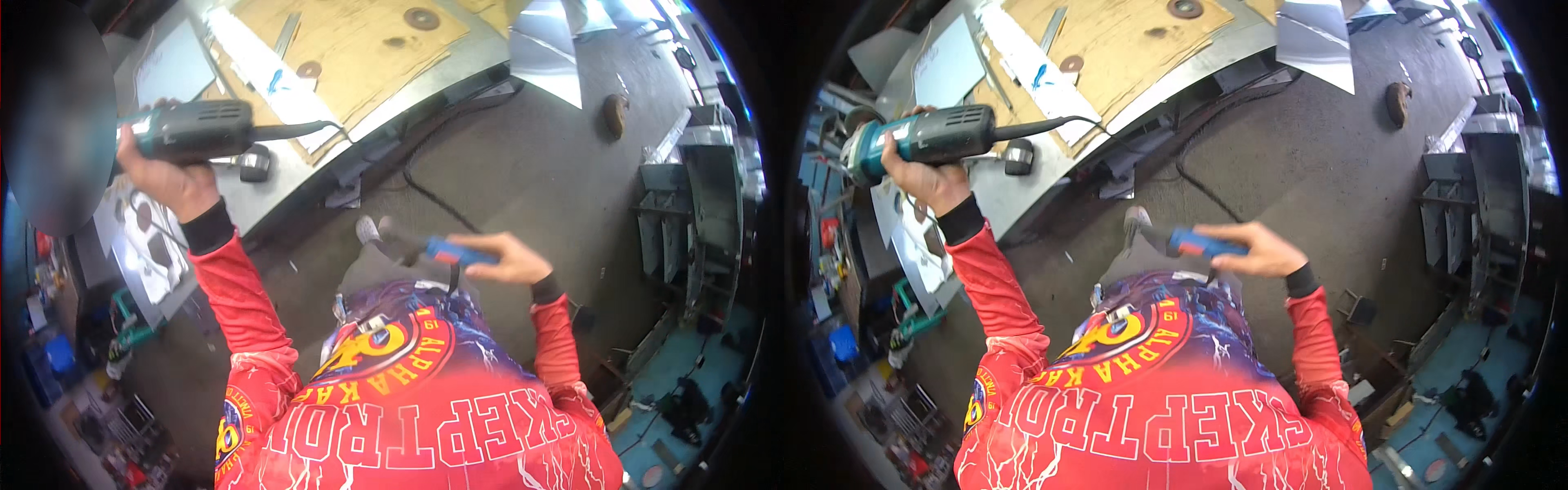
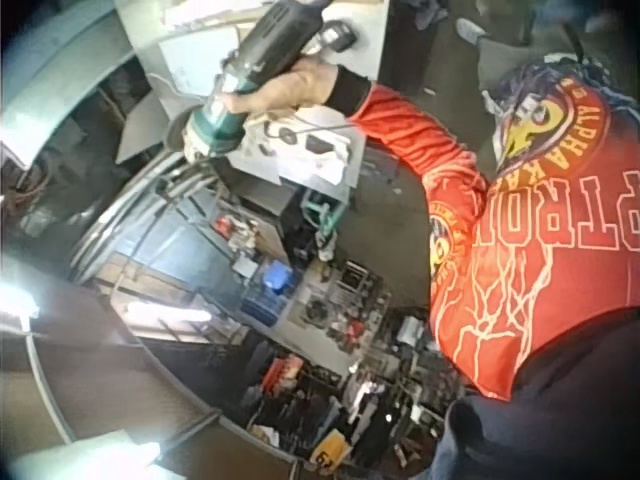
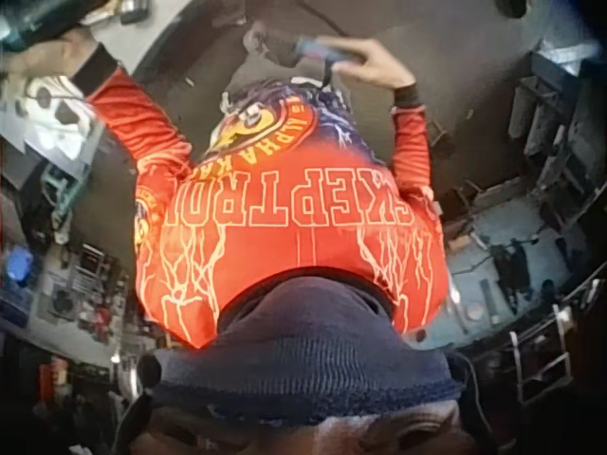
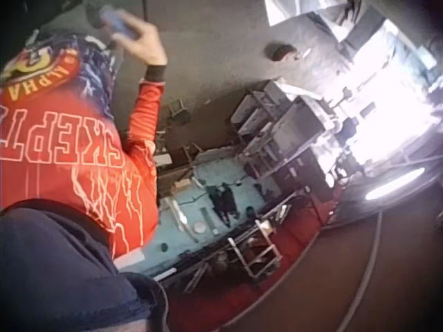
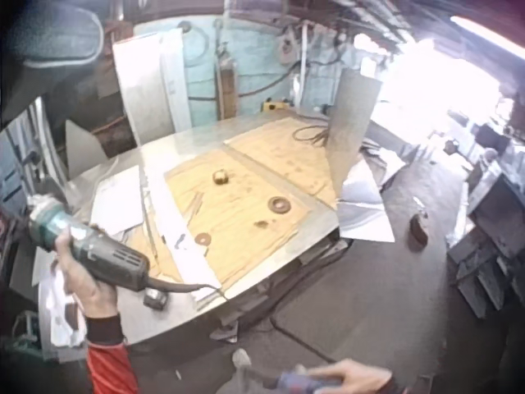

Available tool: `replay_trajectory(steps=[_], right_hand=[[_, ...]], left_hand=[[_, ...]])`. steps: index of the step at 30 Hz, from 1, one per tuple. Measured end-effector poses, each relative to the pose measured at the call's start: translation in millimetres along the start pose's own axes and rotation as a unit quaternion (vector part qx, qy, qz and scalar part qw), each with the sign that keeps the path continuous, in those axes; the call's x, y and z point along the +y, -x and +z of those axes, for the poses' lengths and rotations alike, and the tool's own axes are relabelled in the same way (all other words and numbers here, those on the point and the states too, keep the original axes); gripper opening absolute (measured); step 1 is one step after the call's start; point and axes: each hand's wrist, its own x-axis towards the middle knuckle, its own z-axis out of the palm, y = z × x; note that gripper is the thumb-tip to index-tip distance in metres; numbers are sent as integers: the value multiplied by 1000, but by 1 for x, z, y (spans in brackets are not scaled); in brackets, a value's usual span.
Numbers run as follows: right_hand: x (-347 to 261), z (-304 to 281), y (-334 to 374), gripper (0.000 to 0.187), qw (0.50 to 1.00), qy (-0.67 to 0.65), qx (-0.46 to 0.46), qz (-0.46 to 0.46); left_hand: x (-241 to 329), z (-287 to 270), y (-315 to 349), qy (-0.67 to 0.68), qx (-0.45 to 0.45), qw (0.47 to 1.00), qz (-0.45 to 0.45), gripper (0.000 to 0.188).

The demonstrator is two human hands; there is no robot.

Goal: Grinding, fitting, and TIG welding stainless steel sheets to fabricate a component.

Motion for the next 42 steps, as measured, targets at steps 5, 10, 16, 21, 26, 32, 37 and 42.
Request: replay_trajectory(steps=[5,10,16,21,26,32,37,42], right_hand=[[59,108,-35,71,999,19,26,-36],[52,115,-91,76,929,-219,292,-60],[-19,66,-33,66,701,-270,619,-230],[-30,79,9,64,717,-23,661,-221],[-52,114,10,34,747,-113,594,-276],[-35,120,26,24,798,-56,538,-265],[-3,155,15,30,794,-120,550,-230],[20,191,49,96,843,83,515,-133]], left_hand=[[-33,90,71,104,-96,979,-146,40],[-27,122,178,199,-214,869,-400,49],[-23,91,226,216,-243,860,-393,65],[-25,67,250,157,-293,843,-423,67],[-32,43,284,126,-289,840,-441,64],[-37,29,303,169,-279,846,-421,65],[-52,9,310,140,-274,834,-458,77],[-43,12,335,144,-246,810,-513,72]])
